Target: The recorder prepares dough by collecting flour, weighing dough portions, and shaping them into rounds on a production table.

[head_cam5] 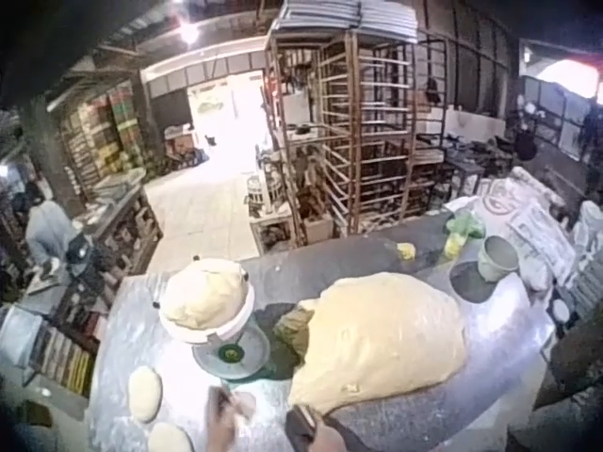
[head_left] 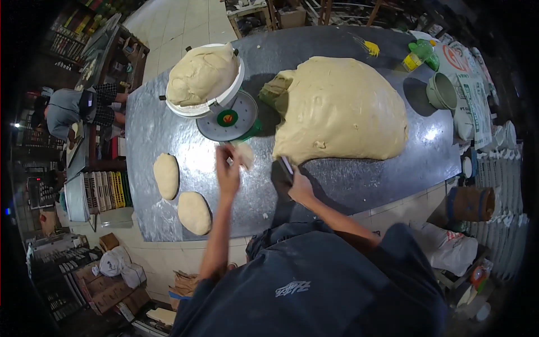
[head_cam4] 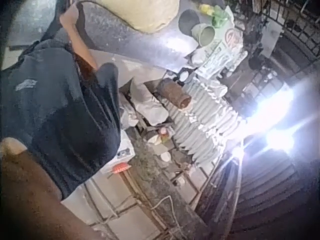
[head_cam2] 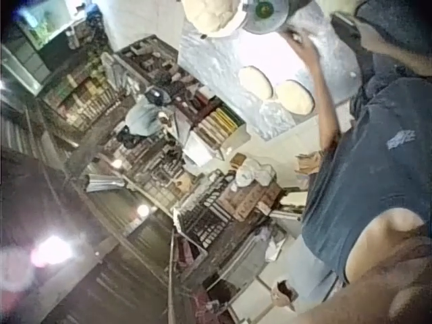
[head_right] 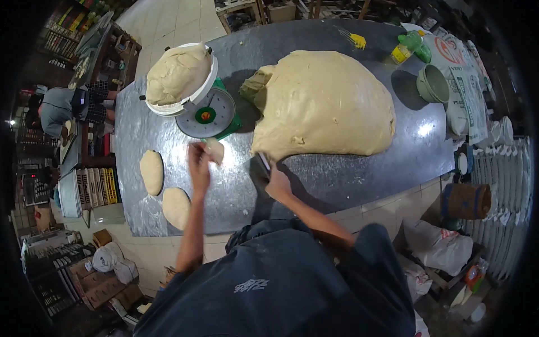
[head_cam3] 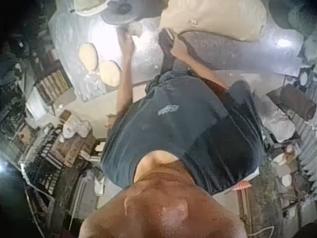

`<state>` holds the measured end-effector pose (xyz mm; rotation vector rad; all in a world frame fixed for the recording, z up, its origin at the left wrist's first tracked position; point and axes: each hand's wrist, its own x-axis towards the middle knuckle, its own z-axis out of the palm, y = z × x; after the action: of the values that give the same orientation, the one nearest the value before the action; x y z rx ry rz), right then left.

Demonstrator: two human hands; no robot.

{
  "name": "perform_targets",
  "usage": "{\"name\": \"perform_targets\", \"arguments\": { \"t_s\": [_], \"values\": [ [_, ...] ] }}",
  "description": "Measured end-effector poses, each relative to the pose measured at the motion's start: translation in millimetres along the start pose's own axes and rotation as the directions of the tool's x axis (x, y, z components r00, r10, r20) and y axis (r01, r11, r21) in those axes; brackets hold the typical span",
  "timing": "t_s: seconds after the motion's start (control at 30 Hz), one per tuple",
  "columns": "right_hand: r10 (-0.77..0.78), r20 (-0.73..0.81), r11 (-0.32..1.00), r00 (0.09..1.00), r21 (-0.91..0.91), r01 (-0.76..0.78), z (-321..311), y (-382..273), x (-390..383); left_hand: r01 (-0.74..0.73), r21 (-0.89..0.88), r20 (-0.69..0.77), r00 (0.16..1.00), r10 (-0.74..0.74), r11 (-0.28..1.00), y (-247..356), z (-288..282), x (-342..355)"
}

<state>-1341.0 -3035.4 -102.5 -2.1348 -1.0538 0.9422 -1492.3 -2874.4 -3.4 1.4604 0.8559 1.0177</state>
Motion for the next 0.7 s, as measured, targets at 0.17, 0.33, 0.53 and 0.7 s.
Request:
{"name": "perform_targets", "arguments": {
  "t_s": [0.17,0.33,0.53,0.7],
  "values": [
    [0.12,-0.311,0.976,0.943,0.21,-0.055,-25.1,4.9,-33.1,-0.243,0.435,0.087,0.97,0.228,0.867,140.4,-46.7,158.4],
    [0.264,-0.555,0.944,0.789,0.317,-0.093,-55.6,31.5,-38.4,-0.315,0.248,-0.207,0.907,0.368,0.916,133.2,-67.8,212.5],
    [0.397,-0.684,0.909,0.612,0.384,-0.161,-89.7,38.6,-55.4,-0.041,0.366,-0.454,0.864,0.216,0.93,-74.9,-48.4,64.4],
    [0.245,-0.579,0.947,0.777,0.316,-0.063,-96.1,38.8,-35.5,0.123,0.396,0.247,0.94,-0.234,0.91,-103.7,73.2,-17.1]
  ]
}}
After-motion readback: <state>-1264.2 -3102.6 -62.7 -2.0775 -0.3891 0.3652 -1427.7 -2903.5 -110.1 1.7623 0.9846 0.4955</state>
